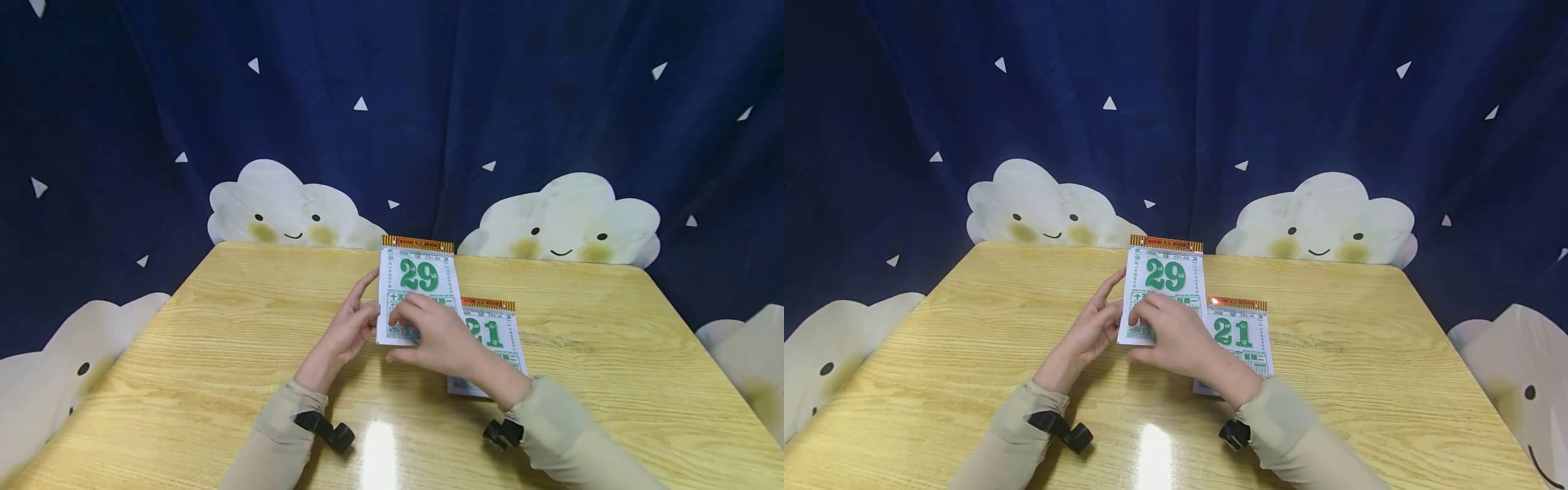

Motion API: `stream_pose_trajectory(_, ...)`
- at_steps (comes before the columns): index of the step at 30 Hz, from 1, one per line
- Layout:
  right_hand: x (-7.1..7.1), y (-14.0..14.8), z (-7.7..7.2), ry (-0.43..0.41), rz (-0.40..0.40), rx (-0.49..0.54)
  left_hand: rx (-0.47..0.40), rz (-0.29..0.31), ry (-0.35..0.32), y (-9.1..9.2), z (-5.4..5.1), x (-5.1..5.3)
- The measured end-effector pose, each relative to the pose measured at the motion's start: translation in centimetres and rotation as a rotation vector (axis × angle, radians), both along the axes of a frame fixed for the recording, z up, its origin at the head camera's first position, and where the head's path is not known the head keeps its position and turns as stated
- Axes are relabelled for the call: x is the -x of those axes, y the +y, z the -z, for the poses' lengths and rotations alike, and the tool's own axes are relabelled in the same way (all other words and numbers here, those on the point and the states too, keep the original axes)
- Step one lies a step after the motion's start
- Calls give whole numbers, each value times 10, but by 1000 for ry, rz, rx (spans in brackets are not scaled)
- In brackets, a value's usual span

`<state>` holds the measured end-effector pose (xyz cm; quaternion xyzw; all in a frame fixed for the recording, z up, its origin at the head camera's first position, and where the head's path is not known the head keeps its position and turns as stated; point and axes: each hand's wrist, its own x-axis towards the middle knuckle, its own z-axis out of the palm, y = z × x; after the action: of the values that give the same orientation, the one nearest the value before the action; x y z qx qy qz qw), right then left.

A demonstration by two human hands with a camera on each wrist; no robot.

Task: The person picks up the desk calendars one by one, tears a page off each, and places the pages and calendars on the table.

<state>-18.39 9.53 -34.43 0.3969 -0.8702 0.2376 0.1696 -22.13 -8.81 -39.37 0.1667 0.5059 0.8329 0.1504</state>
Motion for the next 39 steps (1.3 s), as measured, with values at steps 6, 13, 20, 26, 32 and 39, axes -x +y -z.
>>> stream_pose_trajectory(6,1,-3,0,13,-4,3,-6,-1,5,0,-1,-1)
stream_pose_trajectory(13,2,4,-5,-92,19,96,8,-11,-8,-3,0,2)
stream_pose_trajectory(20,8,20,-17,-69,102,303,17,-39,-4,-6,2,3)
stream_pose_trajectory(26,20,41,-32,-81,267,449,29,-52,-10,-10,3,4)
stream_pose_trajectory(32,34,67,-42,-218,417,559,39,-56,-11,-14,2,5)
stream_pose_trajectory(39,46,82,-45,-309,508,645,34,-54,-9,-16,0,4)
